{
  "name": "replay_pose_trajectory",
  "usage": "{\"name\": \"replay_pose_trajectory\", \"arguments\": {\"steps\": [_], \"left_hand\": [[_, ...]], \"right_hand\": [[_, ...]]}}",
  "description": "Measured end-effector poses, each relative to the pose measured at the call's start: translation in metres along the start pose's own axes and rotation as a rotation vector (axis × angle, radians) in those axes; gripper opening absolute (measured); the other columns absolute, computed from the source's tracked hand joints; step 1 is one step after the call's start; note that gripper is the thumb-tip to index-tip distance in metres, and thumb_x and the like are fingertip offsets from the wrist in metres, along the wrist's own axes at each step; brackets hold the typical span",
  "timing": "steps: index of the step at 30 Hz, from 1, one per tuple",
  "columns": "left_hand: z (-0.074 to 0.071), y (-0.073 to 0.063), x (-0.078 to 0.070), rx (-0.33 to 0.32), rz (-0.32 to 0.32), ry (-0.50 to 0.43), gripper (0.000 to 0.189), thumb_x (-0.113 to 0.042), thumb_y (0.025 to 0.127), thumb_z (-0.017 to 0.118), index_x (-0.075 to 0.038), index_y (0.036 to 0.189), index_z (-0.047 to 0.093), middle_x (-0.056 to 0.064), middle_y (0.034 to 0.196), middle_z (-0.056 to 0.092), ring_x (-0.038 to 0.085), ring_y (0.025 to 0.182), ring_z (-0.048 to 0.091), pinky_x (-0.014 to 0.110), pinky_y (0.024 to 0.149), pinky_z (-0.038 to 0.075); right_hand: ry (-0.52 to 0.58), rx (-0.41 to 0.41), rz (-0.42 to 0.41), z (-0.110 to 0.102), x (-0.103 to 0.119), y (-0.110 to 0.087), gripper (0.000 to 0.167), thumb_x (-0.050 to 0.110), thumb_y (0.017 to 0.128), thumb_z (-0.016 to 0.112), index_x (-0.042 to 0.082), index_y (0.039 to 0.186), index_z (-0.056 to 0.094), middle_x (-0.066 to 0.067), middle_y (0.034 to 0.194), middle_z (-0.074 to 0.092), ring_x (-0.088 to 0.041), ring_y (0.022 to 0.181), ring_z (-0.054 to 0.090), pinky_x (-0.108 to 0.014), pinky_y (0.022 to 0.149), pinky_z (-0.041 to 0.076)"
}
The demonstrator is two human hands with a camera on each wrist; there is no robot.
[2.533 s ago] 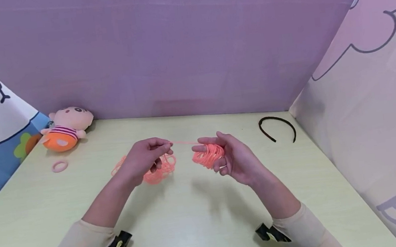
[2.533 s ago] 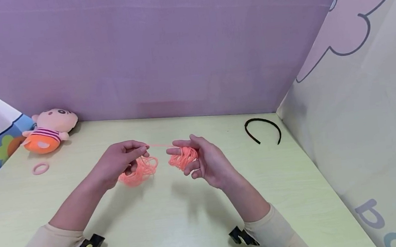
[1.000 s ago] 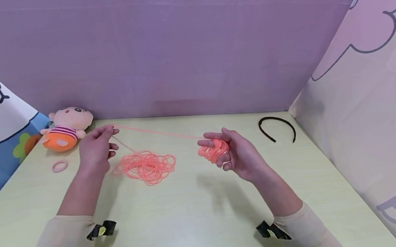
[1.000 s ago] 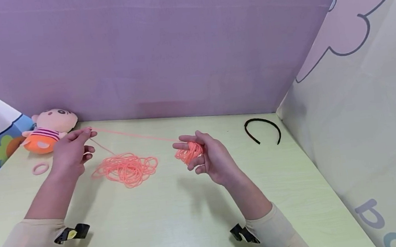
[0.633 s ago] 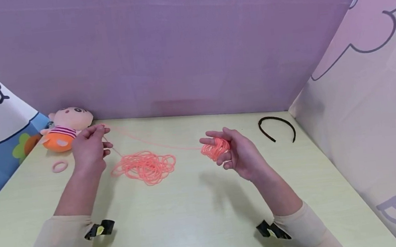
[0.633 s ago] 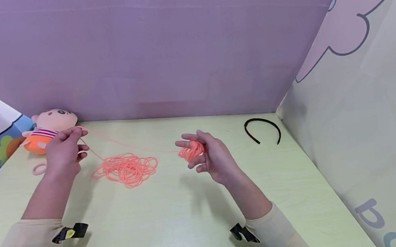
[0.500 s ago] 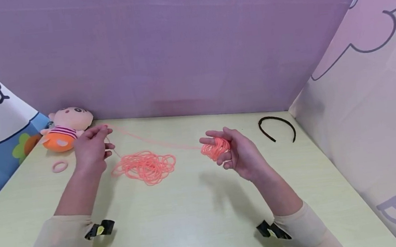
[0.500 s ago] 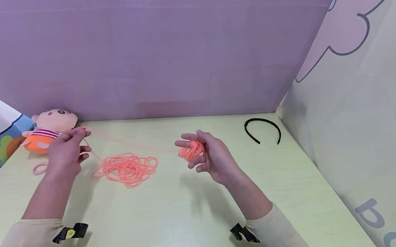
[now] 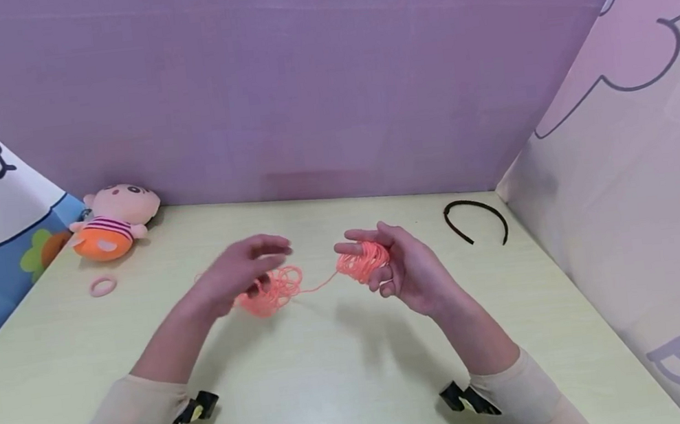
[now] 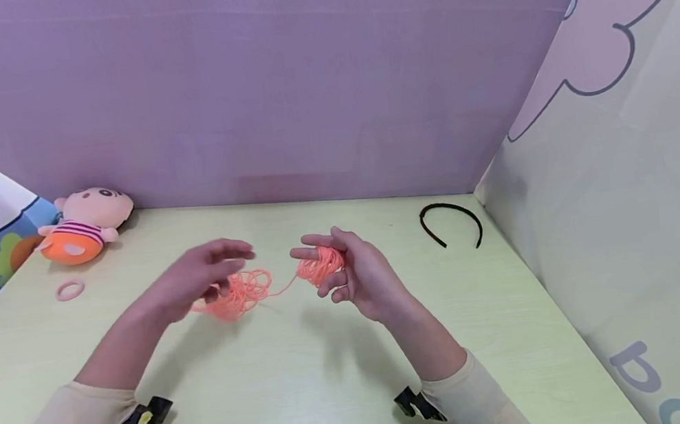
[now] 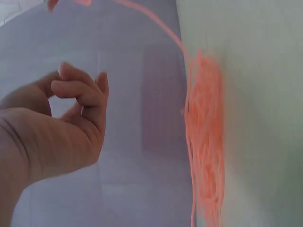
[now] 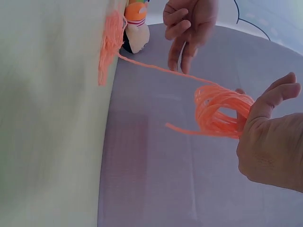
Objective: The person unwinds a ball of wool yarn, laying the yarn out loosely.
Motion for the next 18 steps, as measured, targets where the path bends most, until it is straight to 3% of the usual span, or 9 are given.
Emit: {"name": "replay_pose_trajectory", "arguments": {"steps": [4, 7, 10, 14, 18], "left_hand": [[0.031, 0.000, 0.000, 0.196, 0.045, 0.050, 0.044, -0.026, 0.100, 0.066, -0.016, 0.141, 0.055, 0.006, 0.142, 0.055, 0.027, 0.065, 0.057, 0.026, 0.050, 0.043], [0.046, -0.002, 0.000, 0.271, 0.065, 0.052, 0.044, -0.028, 0.100, 0.067, -0.017, 0.141, 0.056, 0.005, 0.139, 0.059, 0.031, 0.060, 0.057, 0.027, 0.047, 0.040], [0.051, -0.003, -0.002, 0.260, 0.071, 0.040, 0.034, -0.026, 0.101, 0.065, -0.013, 0.132, 0.062, 0.008, 0.122, 0.068, 0.024, 0.052, 0.050, 0.026, 0.046, 0.036], [0.044, -0.004, -0.004, 0.180, 0.063, 0.048, 0.021, -0.024, 0.102, 0.063, -0.012, 0.118, 0.069, 0.008, 0.101, 0.072, 0.015, 0.049, 0.043, 0.026, 0.046, 0.034], [0.030, -0.002, -0.002, 0.094, 0.046, 0.052, 0.021, -0.026, 0.102, 0.063, -0.011, 0.116, 0.070, 0.010, 0.099, 0.071, 0.016, 0.050, 0.042, 0.027, 0.047, 0.033]], "right_hand": [[-0.004, 0.010, 0.005, 0.001, 0.000, -0.001, 0.056, 0.037, 0.111, 0.031, 0.000, 0.151, 0.042, -0.011, 0.137, 0.063, -0.009, 0.052, 0.060, -0.019, 0.047, 0.034], [-0.008, 0.012, 0.005, 0.002, -0.001, -0.002, 0.055, 0.037, 0.111, 0.030, 0.000, 0.150, 0.043, -0.012, 0.137, 0.062, -0.009, 0.052, 0.059, -0.019, 0.047, 0.035], [-0.016, 0.009, 0.004, 0.003, 0.000, -0.002, 0.054, 0.036, 0.111, 0.030, 0.001, 0.149, 0.044, -0.011, 0.137, 0.062, -0.008, 0.052, 0.058, -0.019, 0.047, 0.035], [-0.022, 0.004, 0.002, 0.003, 0.000, -0.002, 0.054, 0.036, 0.111, 0.029, 0.001, 0.149, 0.044, -0.010, 0.137, 0.063, -0.008, 0.053, 0.057, -0.018, 0.047, 0.035], [-0.023, -0.003, -0.010, 0.002, 0.001, -0.001, 0.055, 0.036, 0.111, 0.030, 0.000, 0.150, 0.043, -0.012, 0.137, 0.062, -0.008, 0.052, 0.058, -0.018, 0.047, 0.034]]}}
Point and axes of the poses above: each hand's wrist, its own y-axis towards the middle knuckle, its own z-axis out of the palm, x = y × z, the point moved 1 cm from there along y, towards the middle knuckle
